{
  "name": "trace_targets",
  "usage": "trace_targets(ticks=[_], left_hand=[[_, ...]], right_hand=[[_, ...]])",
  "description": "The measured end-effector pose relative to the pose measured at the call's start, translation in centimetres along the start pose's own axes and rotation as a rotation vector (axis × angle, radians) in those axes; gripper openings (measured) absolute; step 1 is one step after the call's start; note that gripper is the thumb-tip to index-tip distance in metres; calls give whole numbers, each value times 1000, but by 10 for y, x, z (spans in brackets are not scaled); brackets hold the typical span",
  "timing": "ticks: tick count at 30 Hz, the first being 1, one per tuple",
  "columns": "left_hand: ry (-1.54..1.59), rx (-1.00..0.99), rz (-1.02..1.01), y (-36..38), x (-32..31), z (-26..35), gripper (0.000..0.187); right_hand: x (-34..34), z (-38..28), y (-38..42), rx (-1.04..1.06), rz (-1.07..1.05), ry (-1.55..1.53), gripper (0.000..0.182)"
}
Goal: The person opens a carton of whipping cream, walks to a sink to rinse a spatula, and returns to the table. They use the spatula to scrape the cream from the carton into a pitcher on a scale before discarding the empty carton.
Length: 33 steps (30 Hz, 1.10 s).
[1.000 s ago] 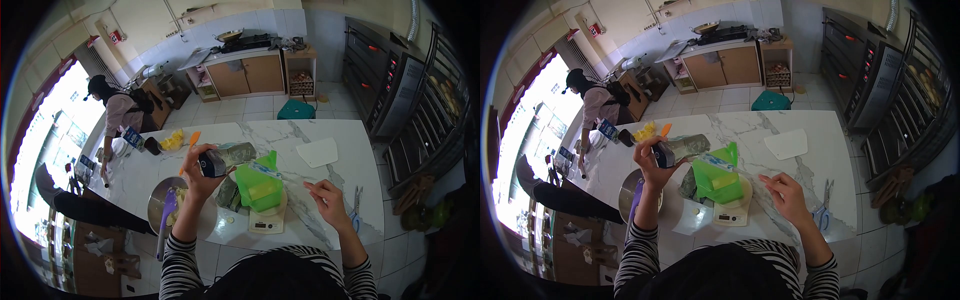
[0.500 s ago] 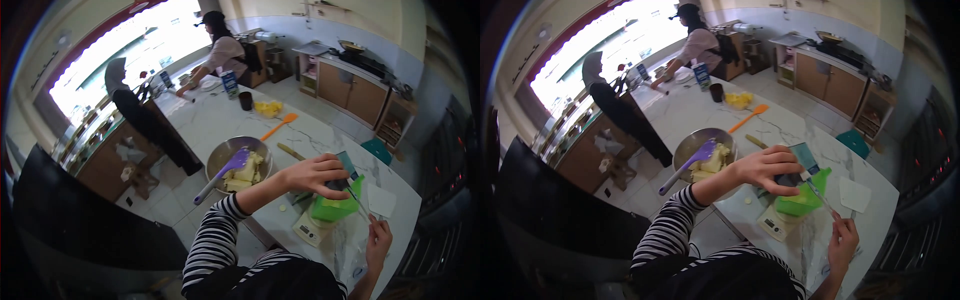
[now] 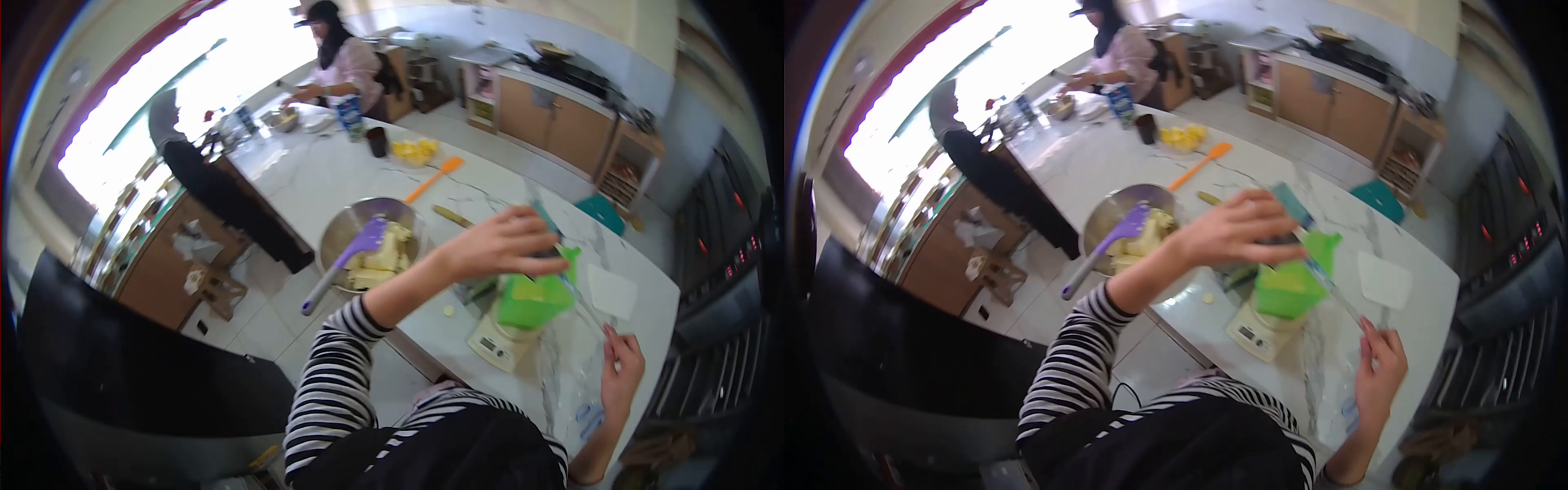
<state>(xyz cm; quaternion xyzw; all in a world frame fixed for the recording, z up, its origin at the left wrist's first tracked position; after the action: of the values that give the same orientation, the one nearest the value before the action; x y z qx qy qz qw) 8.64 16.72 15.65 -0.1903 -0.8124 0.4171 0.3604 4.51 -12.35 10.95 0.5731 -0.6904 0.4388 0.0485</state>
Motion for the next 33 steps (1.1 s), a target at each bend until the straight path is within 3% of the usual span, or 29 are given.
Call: trace_targets(ticks=[5, 8, 10, 11, 13, 15, 17, 19, 21, 22, 24, 25, 27, 28, 30, 33], left_hand=[[4, 269, 38, -4, -4, 5, 53], [-39, 365, 160, -1, -5, 11, 63], [-78, 649, 340, 2, -3, 18, 70], [-78, 652, 335, 4, -4, 20, 70], [-54, 850, 456, 10, -5, 22, 79], [-68, 917, 533, 11, -3, 24, 77], [134, 1246, 731, 22, 1, 23, 80], [178, 1312, 747, 33, 8, 24, 77], [520, 1585, 1035, 55, 12, 26, 60], [514, 1575, 1042, 67, 16, 26, 60], [751, 1918, 1338, 104, 22, 31, 38], [746, 1907, 1344, 127, 26, 37, 38], [1527, 1794, 1197, 151, 30, 55, 32], [1516, 1788, 1206, 151, 29, 66, 32], [1281, 2017, 1399, 121, 18, 96, 34], [1391, 2083, 1463, 115, 15, 130, 37]], right_hand=[[4, -2, -3, -58, 30, 14, 22], [4, 0, 0, -101, 34, -24, 21], [2, 3, 2, -162, 14, -72, 20], [2, 4, 2, -166, 11, -73, 20], [1, 7, 3, -372, -60, -186, 20], [-4, 21, 6, -427, -94, -297, 21], [-9, 31, 5, -475, -123, -408, 22], [-12, 36, 2, -513, -217, -480, 25], [-10, 34, 0, -571, -255, -524, 26], [-10, 34, -1, -636, -293, -567, 28], [-12, 35, -1, -640, -333, -680, 29], [-12, 35, -1, -652, -369, -790, 30], [-11, 32, -2, -697, -425, -866, 31], [-10, 30, -3, -752, -481, -937, 33], [-8, 28, -3, -796, -527, -1030, 34], [-3, 30, 0, -864, -584, -1199, 36]])
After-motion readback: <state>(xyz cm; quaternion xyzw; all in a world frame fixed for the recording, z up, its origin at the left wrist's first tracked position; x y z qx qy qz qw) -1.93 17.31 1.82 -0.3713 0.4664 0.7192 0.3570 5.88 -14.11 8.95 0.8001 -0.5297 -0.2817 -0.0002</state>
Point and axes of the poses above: each hand's wrist, its own y-axis away from the middle knuckle, its own x-axis out of the back of the hand, z = x × y, the point moved 1 cm from there along -y, towards the middle knuckle, and after that the axes turned 13 degrees about z, right-handed, at the moved point
